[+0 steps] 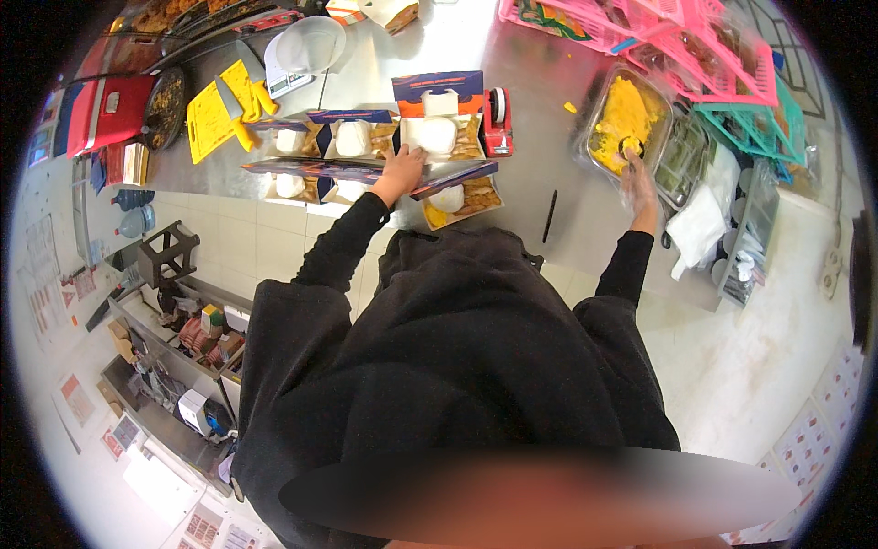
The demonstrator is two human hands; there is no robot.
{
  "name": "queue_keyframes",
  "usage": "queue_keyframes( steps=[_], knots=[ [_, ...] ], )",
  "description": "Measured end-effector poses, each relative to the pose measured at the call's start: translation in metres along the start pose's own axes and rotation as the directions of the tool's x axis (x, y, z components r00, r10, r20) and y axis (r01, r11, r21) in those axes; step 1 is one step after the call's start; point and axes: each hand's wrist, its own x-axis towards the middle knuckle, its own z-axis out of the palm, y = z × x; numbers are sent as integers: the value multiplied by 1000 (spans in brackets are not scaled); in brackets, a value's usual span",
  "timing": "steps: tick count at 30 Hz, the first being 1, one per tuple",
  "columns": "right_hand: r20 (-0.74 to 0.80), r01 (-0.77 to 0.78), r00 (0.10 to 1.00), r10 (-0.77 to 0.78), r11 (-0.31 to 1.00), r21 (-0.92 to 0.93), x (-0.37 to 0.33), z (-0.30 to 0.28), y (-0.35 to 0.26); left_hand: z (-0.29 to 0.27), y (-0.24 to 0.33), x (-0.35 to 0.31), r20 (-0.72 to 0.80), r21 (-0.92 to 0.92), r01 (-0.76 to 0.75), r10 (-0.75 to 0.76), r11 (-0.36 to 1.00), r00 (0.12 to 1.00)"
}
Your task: The person assembles bento-style meal boxes by placing cooked meat, rice, and yellow egg into compartments, then adding pickled vegetables and closing the lids. They handle multiple boxes sequentially and arrange them on the counter.
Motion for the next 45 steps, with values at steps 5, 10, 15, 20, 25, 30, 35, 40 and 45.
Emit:
queue_keyframes(
  steps=[5, 10, 15, 20, 25, 30, 35, 40, 45],
  knots=[
    [272, 19, 962, -4, 998, -53, -9, 75, -39, 9, 6, 16, -12, -251, 25, -29, 968, 1000],
    [558, 214, 830, -6, 927, -308, -15, 201, -31, 12, 16, 12, -247, -233, -25, -34, 972, 968],
    [738, 704, 661, -134, 450, -549, -36, 302, 0, 7, 17, 5, -432, -147, 189, -235, 971, 871],
    [620, 687, 727, -297, 338, -643, -61, 331, 23, 9, 25, 7, -287, -136, 438, -459, 889, 841],
    [676, 732, 674, -296, 148, -665, -83, 346, 46, 13, 28, 9, -217, -455, 450, -585, 769, 781],
    [558, 601, 799, -223, 253, -758, -93, 351, 57, 17, 26, -1, -266, -792, 201, -621, 577, 737],
    [516, 626, 780, -354, 461, -629, -85, 333, 35, 22, 28, -4, -320, -899, 67, -753, 433, 575],
    [-52, 480, 847, -529, 802, -355, -70, 230, 2, 24, 12, 11, 16, -974, 201, -847, 108, 531],
    [-259, 272, 710, -655, 594, -757, -28, 70, -1, 28, -1, 19, 63, -980, 195, -891, 29, 450]
  ],
)
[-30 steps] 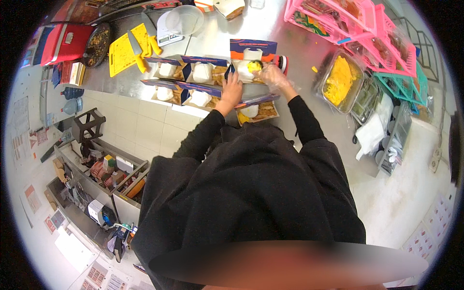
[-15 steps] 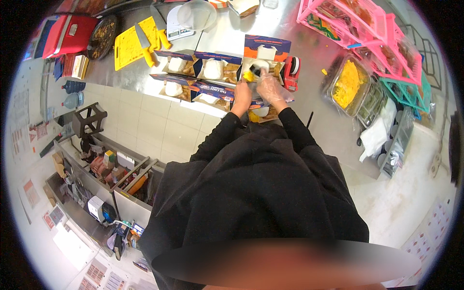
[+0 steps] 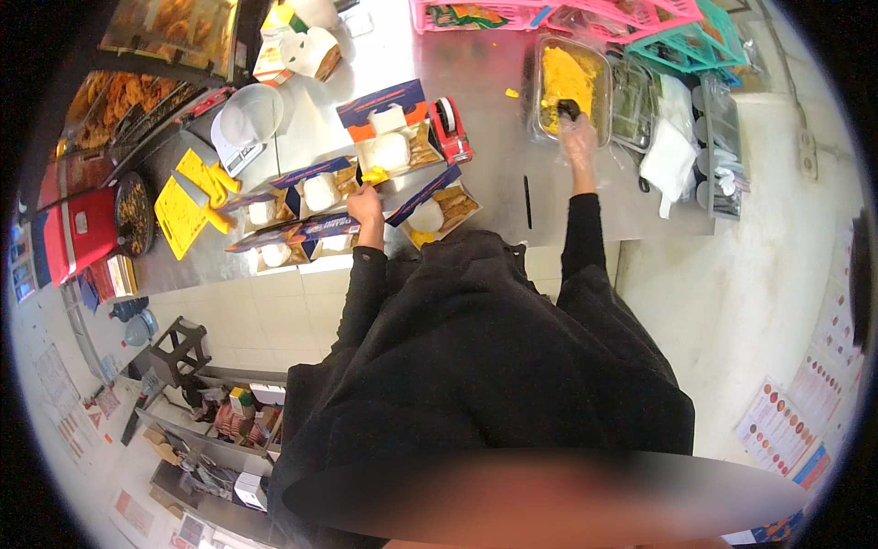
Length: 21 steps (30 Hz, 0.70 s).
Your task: The person assembles bento-style meal boxes by placing cooked meat, rice, and yellow egg into compartments, then adding pickled vegetables and closing the lids. They handle multiple boxes sequentially and arrange them on the counter.
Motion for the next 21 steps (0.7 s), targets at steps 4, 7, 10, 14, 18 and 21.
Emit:
queue_keyframes(
  steps=[4, 7, 10, 14, 18, 21],
  knots=[
    [492, 204, 868, -67, 952, -230, 38, 10, 69, -3, 7, -1, 121, 194, -141, 119, 971, 985],
    [423, 332, 874, -239, 930, -159, 42, 33, 94, -7, 26, -11, 391, 430, -450, 288, 783, 874],
    [156, 322, 941, -301, 937, -133, 24, 48, 105, -15, 57, -33, 534, 373, -553, 315, 745, 785],
    [-15, 164, 984, -176, 941, -295, 6, 56, 97, -36, 100, -80, 442, 413, -642, 475, 646, 761],
    [344, 115, 939, 30, 912, -393, 23, 47, 77, -73, 121, -115, 358, 449, -586, 465, 675, 810],
    [342, 175, 938, -59, 932, -319, 33, 35, 68, -113, 95, -129, 430, 698, -310, -31, 645, 902]
  ],
)
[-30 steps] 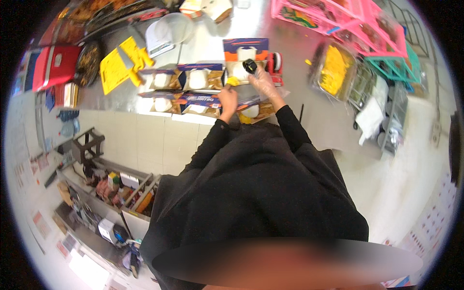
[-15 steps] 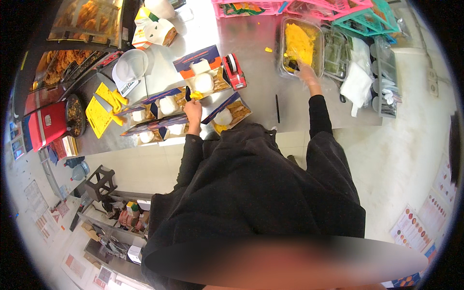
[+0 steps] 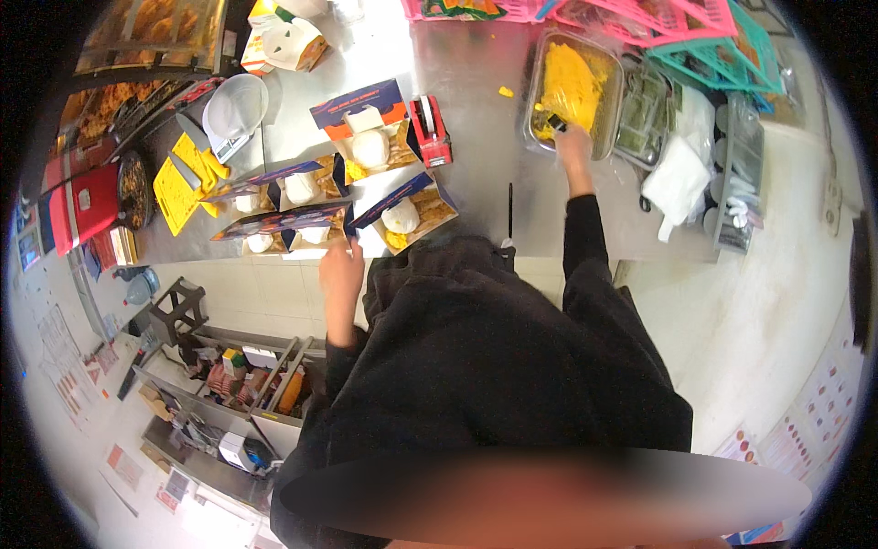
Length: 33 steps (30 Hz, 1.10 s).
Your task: The person assembles bento-style meal boxes by placing cooked meat, rice, and yellow egg into compartments, then adding pickled vegetables and closing the lids. They handle multiple boxes sequentially and arrange them on the counter.
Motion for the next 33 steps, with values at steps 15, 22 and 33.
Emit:
queue_keyframes(
  steps=[15, 22, 33],
  knots=[
    [337, 106, 926, -171, 974, 201, 28, 1, -8, 117, -126, -43, 370, -427, 320, -160, 846, 915],
    [282, 97, 949, -144, 979, 177, 30, -16, 0, 105, -162, -10, -225, -264, 157, -219, 952, 949],
    [263, -314, 947, 183, 697, 645, 2, 6, 18, 73, -198, 67, -525, -65, -177, 117, 982, 843]
  ],
)
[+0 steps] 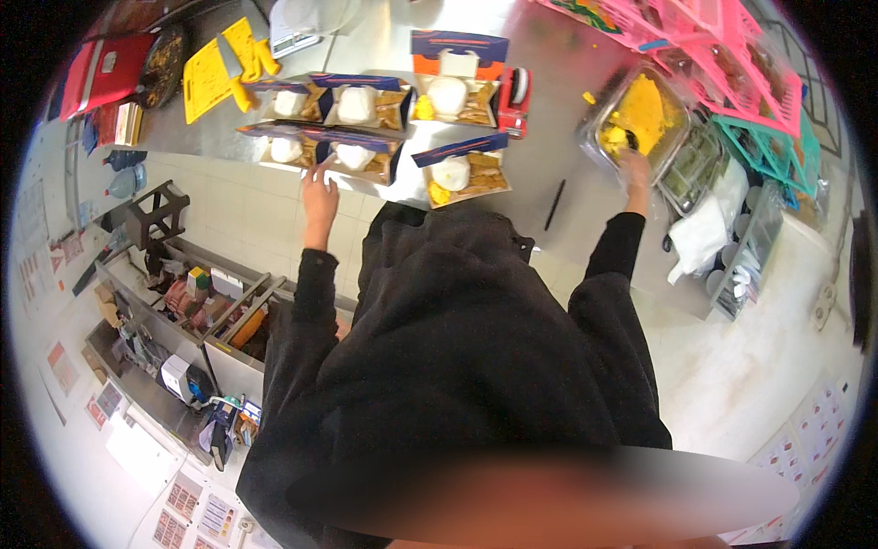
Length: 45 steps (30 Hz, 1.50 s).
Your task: The person assembles bento-style meal boxes by placing cooked meat, rice, and yellow egg into compartments, then adding pickled vegetables and closing the lids. They handle multiple boxes sequentially and arrange them on the counter.
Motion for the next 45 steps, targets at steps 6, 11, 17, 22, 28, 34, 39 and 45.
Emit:
queue_keyframes(
  steps=[6, 11, 17, 22, 28, 34, 39, 45],
  knots=[
    [313, -327, 933, 175, 776, 540, 7, -23, 32, 5, -14, 30, -23, -169, 26, -30, 985, 999],
    [130, 283, 908, -398, 355, -891, 37, -4, 35, 1, -6, 38, -25, 102, -32, 34, 994, 999],
    [53, 268, 945, -324, 669, -693, 39, 40, -11, 14, -5, 42, -8, 224, -193, 200, 955, 980],
    [355, 375, 921, -163, 624, -686, 22, 19, -45, 24, -3, 52, 5, 343, -119, 125, 932, 992],
    [332, 294, 942, -40, 574, -764, 29, 6, -39, 26, 10, 55, -170, 276, -50, 100, 960, 980],
    [95, 246, 969, -230, 839, -486, 53, -16, 45, 28, 8, 53, -165, 84, 84, -70, 993, 984],
    [45, -44, 998, 40, 993, 108, 37, -25, 73, 34, 7, 47, -142, -12, 117, -118, 993, 983],
    [215, -218, 968, 126, 848, 484, -64, -6, -40, 39, -7, 48, -26, -54, 203, -205, 978, 978]
  ],
)
